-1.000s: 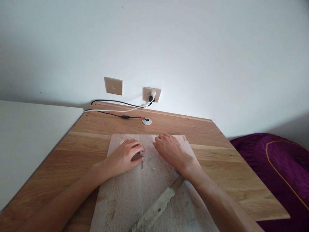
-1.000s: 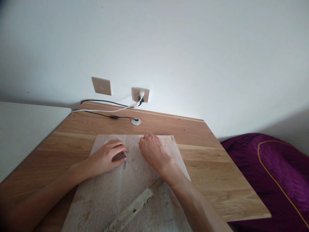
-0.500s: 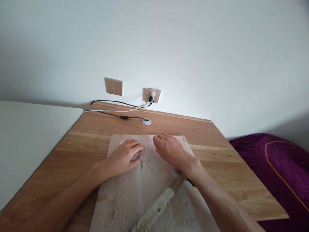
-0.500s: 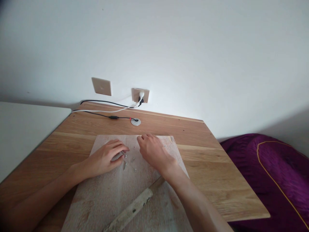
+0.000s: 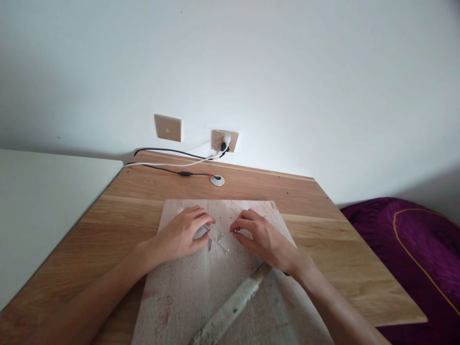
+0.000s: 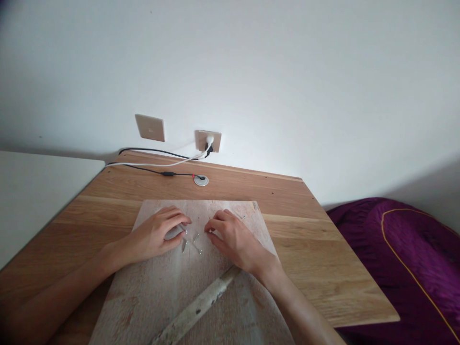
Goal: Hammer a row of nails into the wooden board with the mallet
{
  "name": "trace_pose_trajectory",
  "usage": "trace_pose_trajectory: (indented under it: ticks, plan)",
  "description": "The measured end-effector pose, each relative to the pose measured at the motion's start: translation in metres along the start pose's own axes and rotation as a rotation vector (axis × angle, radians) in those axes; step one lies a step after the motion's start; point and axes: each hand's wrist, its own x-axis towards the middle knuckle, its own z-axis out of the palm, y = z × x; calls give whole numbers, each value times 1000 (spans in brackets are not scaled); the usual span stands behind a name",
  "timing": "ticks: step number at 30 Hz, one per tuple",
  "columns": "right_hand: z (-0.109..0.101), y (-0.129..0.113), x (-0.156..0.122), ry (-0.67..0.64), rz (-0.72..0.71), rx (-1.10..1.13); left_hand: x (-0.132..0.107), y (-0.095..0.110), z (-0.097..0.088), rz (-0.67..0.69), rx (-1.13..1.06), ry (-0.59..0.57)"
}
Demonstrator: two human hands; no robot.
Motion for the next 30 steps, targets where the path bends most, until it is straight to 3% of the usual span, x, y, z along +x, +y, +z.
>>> trace_pose_trajectory:
  ticks: [6, 9, 12, 15, 20, 24, 30]
  plan:
    - [7, -3, -1, -64, 12, 20, 0, 1, -2, -6, 5, -12]
    - [0, 0, -5, -77, 9, 10, 0, 1, -2, -9, 5, -18]
    - [-15, 5, -5, -21, 60, -135, 0, 1, -2, -1, 12, -21]
    - [-23, 7, 5, 42, 201, -361, 1, 0, -2, 7, 13, -19]
    - [-9, 9, 25, -3, 326, -519, 1, 1, -3, 0, 0, -11]
    - [1, 13, 32, -65, 294, -561, 1, 1, -3, 5, 6, -13]
    - [-1, 15, 34, -104, 266, -564, 0, 0, -1, 8, 4, 2]
